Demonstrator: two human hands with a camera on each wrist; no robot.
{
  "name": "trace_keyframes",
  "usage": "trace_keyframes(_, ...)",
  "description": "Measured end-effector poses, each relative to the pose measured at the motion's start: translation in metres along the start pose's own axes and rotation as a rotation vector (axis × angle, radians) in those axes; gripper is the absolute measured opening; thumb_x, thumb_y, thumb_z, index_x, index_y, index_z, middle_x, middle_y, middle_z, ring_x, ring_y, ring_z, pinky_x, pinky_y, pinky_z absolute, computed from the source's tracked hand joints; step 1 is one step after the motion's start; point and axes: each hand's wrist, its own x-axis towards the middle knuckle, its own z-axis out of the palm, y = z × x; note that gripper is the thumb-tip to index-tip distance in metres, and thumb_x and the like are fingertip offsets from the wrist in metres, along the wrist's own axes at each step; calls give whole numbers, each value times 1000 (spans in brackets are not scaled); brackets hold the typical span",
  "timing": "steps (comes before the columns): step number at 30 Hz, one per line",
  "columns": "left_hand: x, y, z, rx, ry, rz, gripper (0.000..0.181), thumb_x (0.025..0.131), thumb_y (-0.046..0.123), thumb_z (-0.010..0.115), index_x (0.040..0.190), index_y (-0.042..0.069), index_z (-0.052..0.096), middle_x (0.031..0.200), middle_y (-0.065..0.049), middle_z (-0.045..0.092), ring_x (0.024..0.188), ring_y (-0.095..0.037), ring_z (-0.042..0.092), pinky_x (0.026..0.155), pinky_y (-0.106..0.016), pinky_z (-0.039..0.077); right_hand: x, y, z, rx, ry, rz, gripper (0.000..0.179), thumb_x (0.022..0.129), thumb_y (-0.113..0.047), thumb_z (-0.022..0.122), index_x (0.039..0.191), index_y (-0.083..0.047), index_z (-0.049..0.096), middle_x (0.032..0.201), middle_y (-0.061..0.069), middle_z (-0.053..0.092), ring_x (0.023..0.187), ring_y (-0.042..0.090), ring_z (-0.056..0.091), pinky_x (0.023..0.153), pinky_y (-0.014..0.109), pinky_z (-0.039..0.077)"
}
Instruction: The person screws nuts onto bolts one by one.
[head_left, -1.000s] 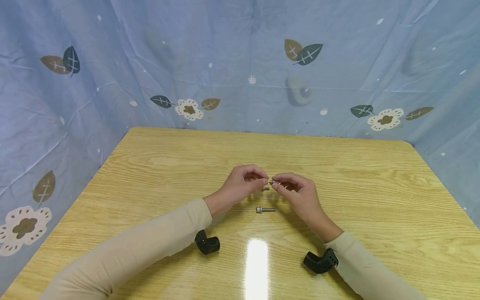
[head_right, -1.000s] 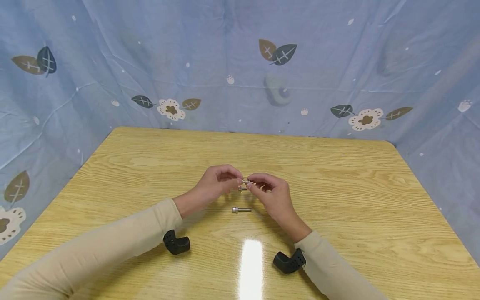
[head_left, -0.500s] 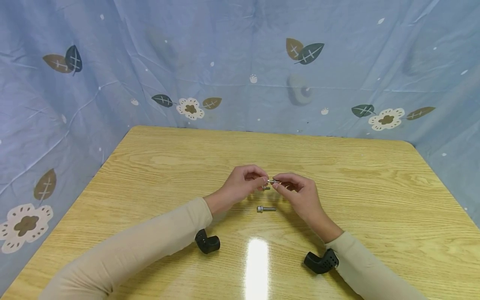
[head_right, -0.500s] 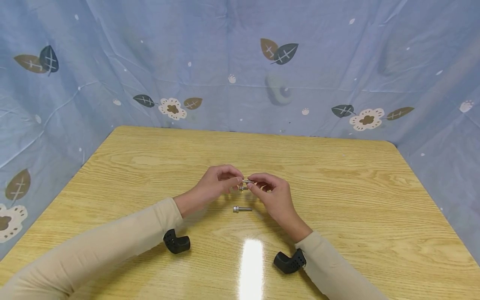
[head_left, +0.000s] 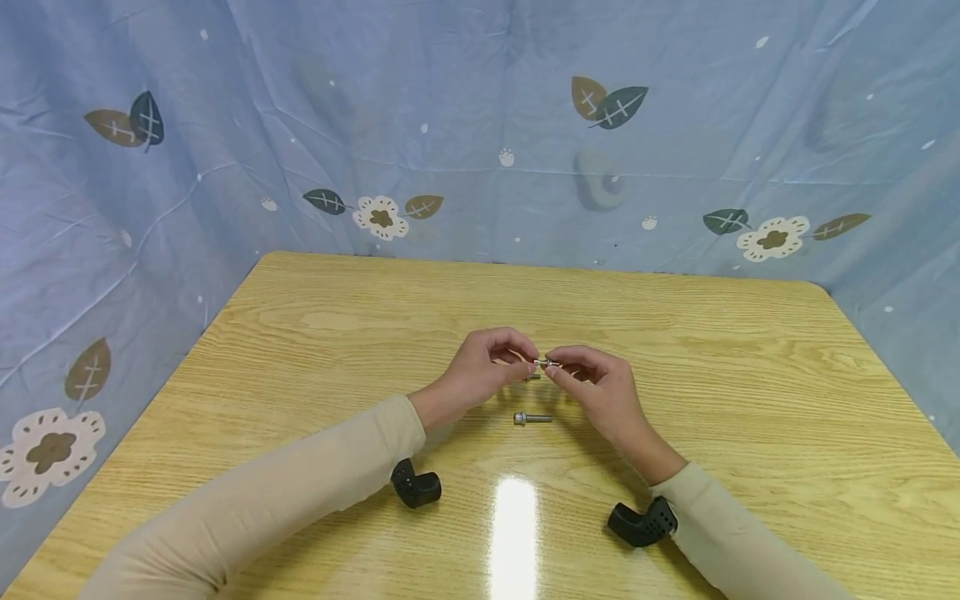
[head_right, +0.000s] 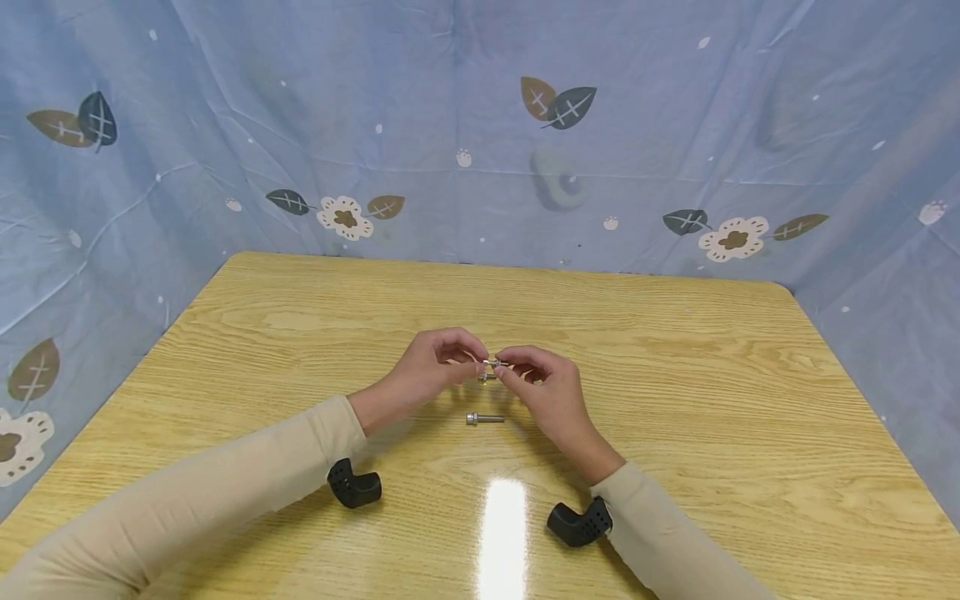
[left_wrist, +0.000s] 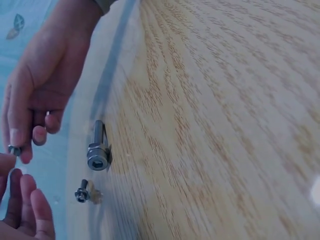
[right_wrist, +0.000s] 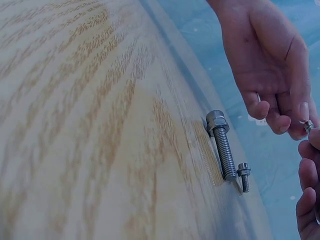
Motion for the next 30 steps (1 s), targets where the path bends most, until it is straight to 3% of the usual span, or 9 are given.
trace_keyframes(7, 0, 0, -1, -9, -9, -81, 14, 95, 24, 64, 105, 16, 68, 100, -5, 69, 97, -31, 65, 80, -42, 54, 1, -1, 1, -1, -2, -15, 18, 90, -11, 68, 107, -7, 72, 103, 13, 71, 83, 4, 63, 74, 21, 52)
trace_keyframes(11, 0, 0, -1, -1, -6, -61, 11, 94, 21, 65, 103, 16, 69, 101, -7, 69, 96, -31, 65, 79, -44, 54, 1, -1, 1, 4, -3, -9, 17, 90, -11, 69, 106, -8, 72, 102, 12, 71, 83, 5, 63, 74, 22, 52)
trace_keyframes(19, 1, -1, -1, 31, 3, 0, 11, 90, 13, 69, 101, 17, 70, 108, 0, 66, 94, -18, 63, 82, -44, 54, 1, -1, 2, 8, -5, 0, 16, 90, -12, 69, 105, -8, 73, 101, 9, 71, 83, 7, 64, 73, 22, 52)
trace_keyframes(24, -1, 0, -2, 6, -20, -36, 18, 94, 20, 64, 111, 15, 67, 109, -2, 67, 98, -27, 65, 80, -43, 54, 1, -2, 2, 16, 0, -3, 17, 90, -11, 69, 106, -6, 72, 100, 6, 71, 83, 6, 63, 73, 22, 52)
trace_keyframes(30, -1, 0, -1, 11, 0, -49, 12, 95, 21, 63, 104, 16, 69, 104, -11, 69, 94, -33, 66, 77, -43, 54, 1, -3, 3, 22, 3, 3, 17, 89, -11, 69, 105, -7, 72, 99, 4, 71, 82, 7, 64, 73, 22, 52)
